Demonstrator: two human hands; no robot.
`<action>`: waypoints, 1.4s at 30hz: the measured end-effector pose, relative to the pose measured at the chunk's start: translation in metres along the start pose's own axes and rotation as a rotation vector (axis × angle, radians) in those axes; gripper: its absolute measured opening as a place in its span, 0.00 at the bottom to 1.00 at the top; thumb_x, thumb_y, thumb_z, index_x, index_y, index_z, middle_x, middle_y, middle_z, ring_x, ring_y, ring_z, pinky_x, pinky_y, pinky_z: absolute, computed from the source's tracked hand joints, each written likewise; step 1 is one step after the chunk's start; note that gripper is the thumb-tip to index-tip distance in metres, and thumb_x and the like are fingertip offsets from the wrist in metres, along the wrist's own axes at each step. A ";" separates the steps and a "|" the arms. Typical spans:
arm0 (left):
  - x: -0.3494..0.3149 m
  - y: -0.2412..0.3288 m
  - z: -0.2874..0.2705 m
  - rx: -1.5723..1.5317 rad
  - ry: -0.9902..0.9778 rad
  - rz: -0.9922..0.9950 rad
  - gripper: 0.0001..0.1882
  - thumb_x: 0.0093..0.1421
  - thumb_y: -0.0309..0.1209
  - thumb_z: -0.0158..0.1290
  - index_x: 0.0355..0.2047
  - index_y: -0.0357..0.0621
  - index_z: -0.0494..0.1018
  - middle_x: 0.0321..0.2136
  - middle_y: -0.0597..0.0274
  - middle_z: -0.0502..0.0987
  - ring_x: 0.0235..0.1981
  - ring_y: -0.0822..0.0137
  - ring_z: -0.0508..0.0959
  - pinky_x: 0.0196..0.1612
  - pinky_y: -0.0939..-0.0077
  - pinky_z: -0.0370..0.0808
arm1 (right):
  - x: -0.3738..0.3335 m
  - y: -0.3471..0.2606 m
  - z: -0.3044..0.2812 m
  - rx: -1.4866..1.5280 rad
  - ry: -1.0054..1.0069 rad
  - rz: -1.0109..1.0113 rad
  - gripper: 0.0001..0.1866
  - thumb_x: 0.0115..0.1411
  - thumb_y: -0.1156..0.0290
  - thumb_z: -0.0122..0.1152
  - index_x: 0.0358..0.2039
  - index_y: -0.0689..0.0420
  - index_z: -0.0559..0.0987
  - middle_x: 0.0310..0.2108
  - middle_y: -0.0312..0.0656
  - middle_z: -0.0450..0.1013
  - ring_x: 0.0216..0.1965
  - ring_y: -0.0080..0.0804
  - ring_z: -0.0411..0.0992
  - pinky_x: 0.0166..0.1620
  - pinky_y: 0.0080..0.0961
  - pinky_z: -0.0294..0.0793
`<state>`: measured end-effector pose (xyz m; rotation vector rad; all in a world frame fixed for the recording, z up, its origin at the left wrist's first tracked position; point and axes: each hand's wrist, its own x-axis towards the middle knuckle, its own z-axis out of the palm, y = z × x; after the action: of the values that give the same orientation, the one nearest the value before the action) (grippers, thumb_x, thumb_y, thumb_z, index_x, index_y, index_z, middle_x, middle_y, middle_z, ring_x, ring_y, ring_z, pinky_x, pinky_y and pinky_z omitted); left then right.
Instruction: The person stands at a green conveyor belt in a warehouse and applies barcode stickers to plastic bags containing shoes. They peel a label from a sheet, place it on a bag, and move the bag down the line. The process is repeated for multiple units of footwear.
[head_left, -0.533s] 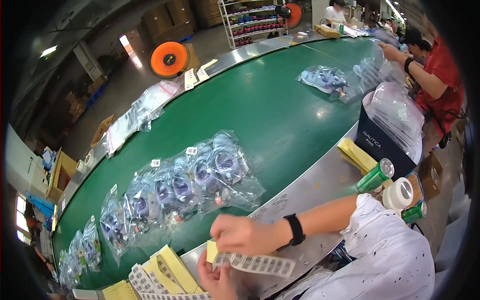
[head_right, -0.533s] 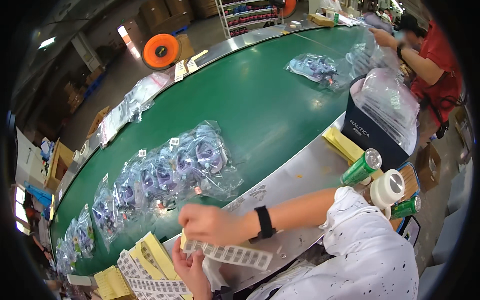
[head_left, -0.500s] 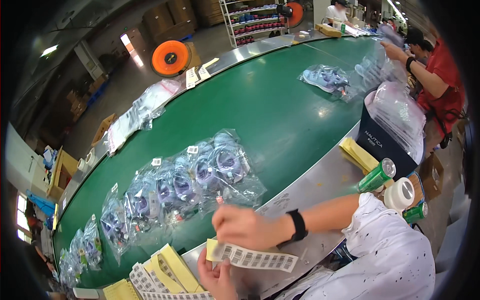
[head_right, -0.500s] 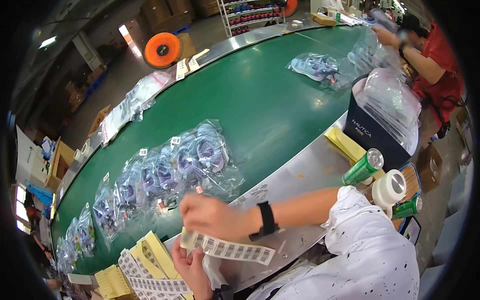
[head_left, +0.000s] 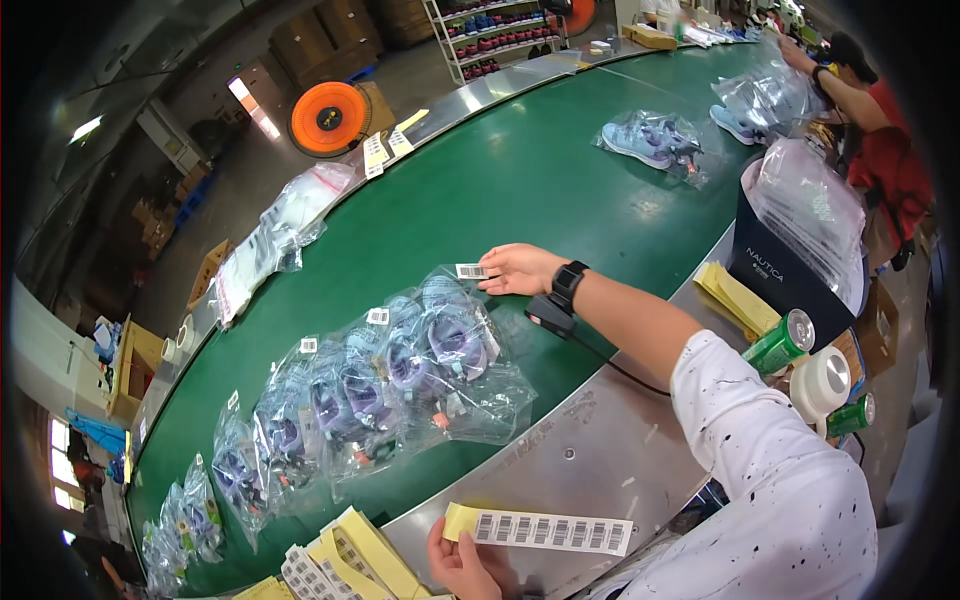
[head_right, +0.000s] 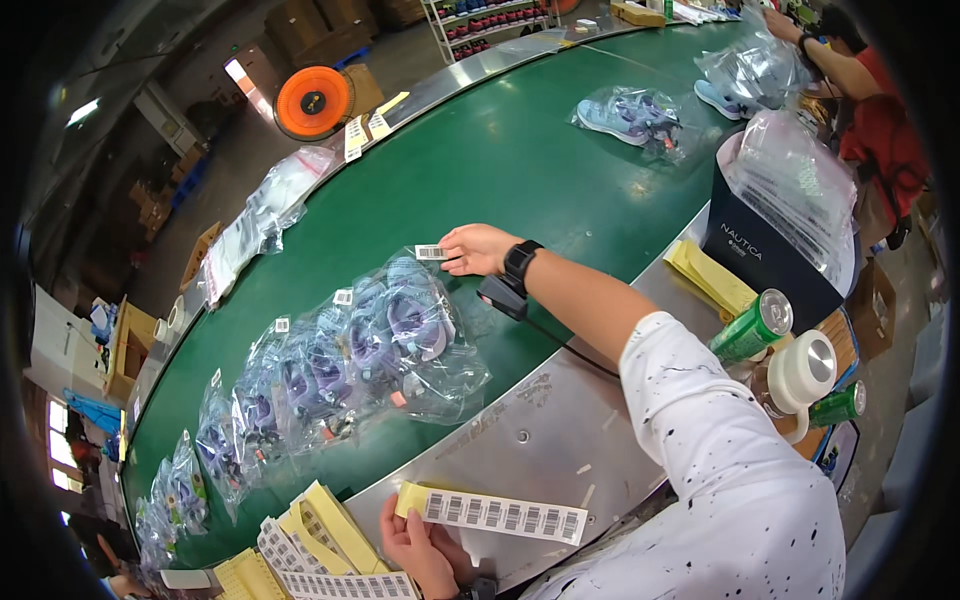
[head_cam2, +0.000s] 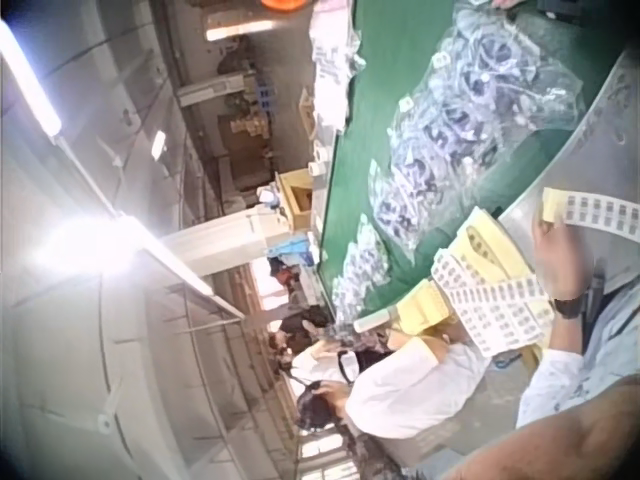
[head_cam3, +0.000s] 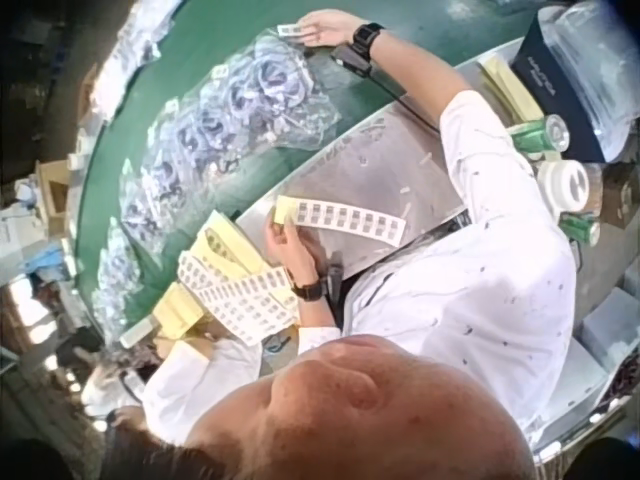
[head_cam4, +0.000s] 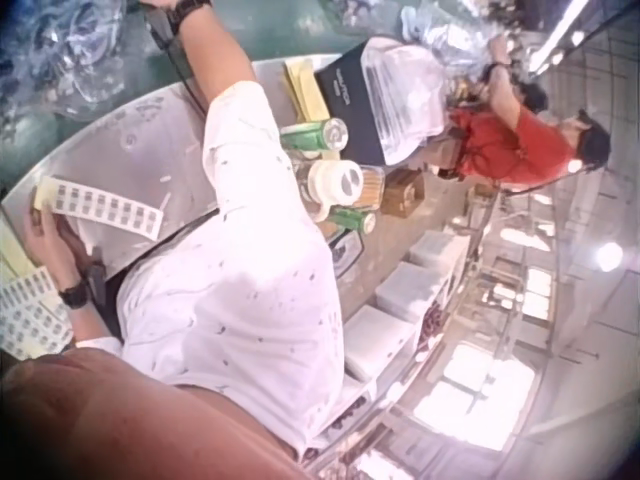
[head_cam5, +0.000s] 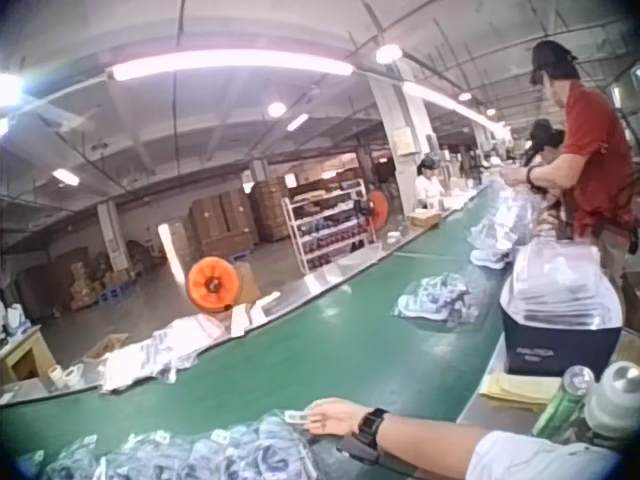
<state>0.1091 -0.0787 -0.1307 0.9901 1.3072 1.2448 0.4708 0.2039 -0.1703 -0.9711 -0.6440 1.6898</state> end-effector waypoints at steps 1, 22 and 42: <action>0.001 0.000 -0.001 -0.025 0.011 -0.019 0.18 0.61 0.18 0.43 0.52 0.30 0.61 0.42 0.49 0.74 0.42 0.66 0.76 0.44 0.76 0.73 | 0.007 0.000 0.001 0.008 -0.004 0.014 0.10 0.61 0.71 0.51 0.42 0.61 0.69 0.47 0.49 0.67 0.48 0.44 0.68 0.53 0.40 0.68; -0.004 0.006 0.001 0.123 0.073 -0.101 0.18 0.61 0.21 0.47 0.52 0.35 0.65 0.38 0.54 0.76 0.35 0.67 0.76 0.37 0.79 0.73 | 0.081 0.010 0.030 0.021 0.107 0.002 0.08 0.54 0.86 0.50 0.36 0.72 0.68 0.37 0.57 0.72 0.36 0.48 0.75 0.41 0.41 0.78; -0.006 0.007 0.007 0.163 0.074 -0.094 0.17 0.62 0.24 0.48 0.51 0.32 0.65 0.39 0.51 0.76 0.38 0.64 0.76 0.40 0.75 0.73 | -0.011 -0.102 -0.143 -1.545 1.117 -0.518 0.08 0.45 0.74 0.55 0.21 0.61 0.81 0.25 0.53 0.76 0.31 0.49 0.76 0.38 0.38 0.75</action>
<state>0.1160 -0.0825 -0.1225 0.9924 1.5148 1.1263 0.6455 0.2201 -0.1610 -2.2135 -1.1981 -0.2440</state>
